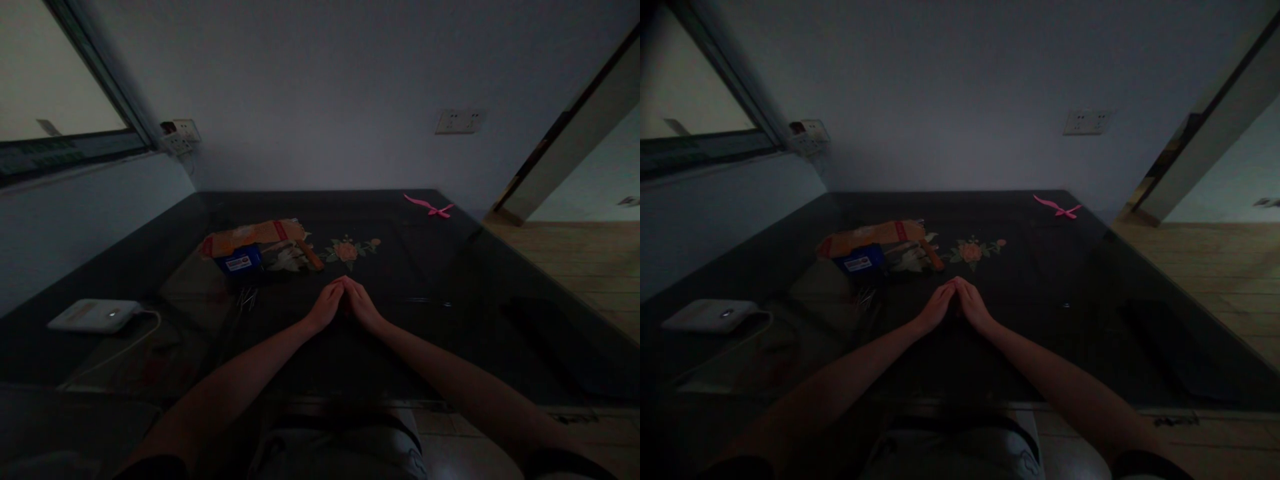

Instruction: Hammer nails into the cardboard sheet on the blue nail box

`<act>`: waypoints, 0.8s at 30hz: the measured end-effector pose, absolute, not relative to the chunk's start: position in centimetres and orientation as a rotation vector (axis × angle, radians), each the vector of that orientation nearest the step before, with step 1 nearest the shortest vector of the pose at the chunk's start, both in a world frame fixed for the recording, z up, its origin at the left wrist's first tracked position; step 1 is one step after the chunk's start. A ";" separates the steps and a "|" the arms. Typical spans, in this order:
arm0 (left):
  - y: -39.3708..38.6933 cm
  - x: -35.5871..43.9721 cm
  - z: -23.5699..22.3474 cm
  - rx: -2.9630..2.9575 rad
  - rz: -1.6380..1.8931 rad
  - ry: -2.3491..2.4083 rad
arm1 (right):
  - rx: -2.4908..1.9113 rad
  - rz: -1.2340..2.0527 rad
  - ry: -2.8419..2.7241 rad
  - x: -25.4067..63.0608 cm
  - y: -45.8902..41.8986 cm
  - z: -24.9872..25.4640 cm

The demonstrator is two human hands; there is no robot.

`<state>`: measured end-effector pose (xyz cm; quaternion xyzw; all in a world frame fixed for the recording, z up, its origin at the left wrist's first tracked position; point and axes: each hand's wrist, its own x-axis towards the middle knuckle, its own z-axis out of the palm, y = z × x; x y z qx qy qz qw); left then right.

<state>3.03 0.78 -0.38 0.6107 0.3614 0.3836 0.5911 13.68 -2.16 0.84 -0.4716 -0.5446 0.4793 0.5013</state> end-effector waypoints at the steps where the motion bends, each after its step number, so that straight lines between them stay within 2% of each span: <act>1: 0.8 3.0 -0.4 1.424 0.904 0.848 | -1.141 1.157 -1.318 13.7 -2.2 0.9; 24: 0.5 3.1 -0.1 1.353 0.867 0.836 | -1.143 1.132 -1.323 13.6 -2.3 1.0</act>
